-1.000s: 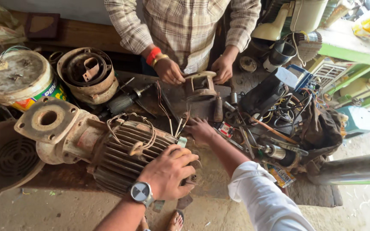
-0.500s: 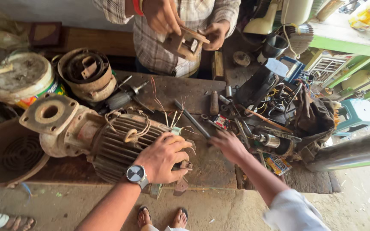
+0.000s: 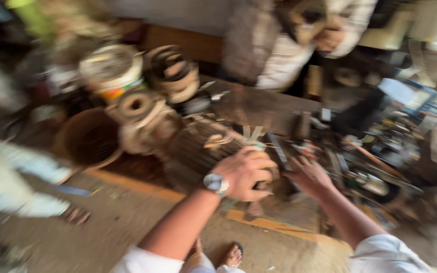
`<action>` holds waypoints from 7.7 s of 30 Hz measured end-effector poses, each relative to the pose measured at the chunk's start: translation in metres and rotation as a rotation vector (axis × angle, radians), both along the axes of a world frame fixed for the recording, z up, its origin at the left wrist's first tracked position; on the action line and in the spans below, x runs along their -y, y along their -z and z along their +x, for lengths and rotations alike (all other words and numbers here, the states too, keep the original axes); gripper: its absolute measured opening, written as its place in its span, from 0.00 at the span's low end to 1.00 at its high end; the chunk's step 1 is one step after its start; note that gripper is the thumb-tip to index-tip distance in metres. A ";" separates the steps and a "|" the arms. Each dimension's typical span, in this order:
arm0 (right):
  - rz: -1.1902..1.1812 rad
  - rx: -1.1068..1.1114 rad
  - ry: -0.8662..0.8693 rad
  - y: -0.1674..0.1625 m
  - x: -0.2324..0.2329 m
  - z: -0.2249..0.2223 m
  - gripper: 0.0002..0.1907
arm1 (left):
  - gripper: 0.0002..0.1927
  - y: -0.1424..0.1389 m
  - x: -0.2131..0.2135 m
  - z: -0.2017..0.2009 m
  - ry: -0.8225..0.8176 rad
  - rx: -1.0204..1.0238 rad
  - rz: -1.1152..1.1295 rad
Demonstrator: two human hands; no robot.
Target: The person works on an electric water pump motor clamped on a workshop bench, holding the motor steady while prying and hammering at the end cover with a hammer and a chisel-like tool. They reposition the motor, tap around the cover edge, and finally lift and fit the fan cover housing back onto the motor.
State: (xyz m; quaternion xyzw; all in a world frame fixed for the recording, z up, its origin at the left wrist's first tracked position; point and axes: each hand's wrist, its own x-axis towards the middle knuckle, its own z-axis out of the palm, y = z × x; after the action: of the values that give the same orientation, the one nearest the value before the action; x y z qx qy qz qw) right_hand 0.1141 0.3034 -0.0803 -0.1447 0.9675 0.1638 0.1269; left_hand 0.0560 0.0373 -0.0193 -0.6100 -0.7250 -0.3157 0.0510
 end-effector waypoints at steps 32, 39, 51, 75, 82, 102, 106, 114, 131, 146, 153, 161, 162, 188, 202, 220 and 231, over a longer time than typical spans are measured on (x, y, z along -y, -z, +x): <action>-1.544 -0.361 1.519 0.045 0.040 0.222 0.24 | 0.13 -0.010 0.007 -0.014 0.056 -0.034 -0.127; -2.156 -0.128 1.504 0.048 0.135 0.219 0.28 | 0.12 -0.010 0.004 -0.016 0.041 -0.052 -0.195; -2.394 -0.092 1.614 0.050 0.205 0.165 0.27 | 0.09 -0.011 0.005 -0.016 0.053 -0.067 -0.255; -2.345 -0.747 1.858 0.053 0.196 0.158 0.25 | 0.11 -0.007 0.003 -0.017 0.040 -0.071 -0.264; -2.112 -0.238 1.538 0.047 0.153 0.203 0.21 | 0.11 -0.008 0.004 -0.016 0.044 -0.071 -0.235; -2.599 -1.106 1.600 0.085 0.144 0.197 0.14 | 0.11 -0.005 0.006 -0.017 0.056 -0.095 -0.182; -1.832 -0.563 1.479 0.094 0.195 0.157 0.12 | 0.12 -0.007 0.005 -0.018 0.053 -0.084 -0.203; -2.214 -0.598 1.617 0.055 0.132 0.208 0.12 | 0.11 -0.008 0.005 -0.018 0.069 -0.091 -0.191; -2.299 -0.717 1.715 0.051 0.138 0.191 0.14 | 0.10 -0.007 0.005 -0.019 0.063 -0.109 -0.193; -2.237 -0.572 1.630 0.050 0.148 0.190 0.07 | 0.10 -0.008 0.005 -0.019 0.062 -0.096 -0.243; -2.207 -0.322 1.637 0.073 0.197 0.139 0.09 | 0.11 -0.011 0.003 -0.018 0.063 -0.109 -0.239; -2.164 -0.452 1.448 0.075 0.163 0.181 0.10 | 0.11 -0.006 0.005 -0.020 0.058 -0.089 -0.249; -2.258 -0.596 1.487 0.073 0.168 0.175 0.10 | 0.10 -0.005 0.005 -0.020 0.054 -0.090 -0.251; -2.130 -0.456 1.244 0.077 0.172 0.168 0.13 | 0.18 -0.004 0.004 -0.019 0.022 -0.045 -0.160; -2.351 -0.388 1.514 0.079 0.182 0.156 0.13 | 0.18 -0.001 0.003 -0.020 0.013 -0.074 -0.182; -1.877 -0.292 1.265 0.081 0.183 0.140 0.12 | 0.17 0.001 0.003 -0.018 -0.009 -0.073 -0.147; -1.979 -0.410 1.331 0.086 0.181 0.142 0.13 | 0.17 -0.001 0.001 -0.015 -0.022 -0.091 -0.150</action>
State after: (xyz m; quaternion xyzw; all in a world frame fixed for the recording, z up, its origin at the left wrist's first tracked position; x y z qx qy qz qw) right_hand 0.2561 0.1221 -0.1664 0.3757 0.5616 -0.7247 -0.1349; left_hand 0.0415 0.0362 -0.0185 -0.6177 -0.7503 -0.2319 0.0415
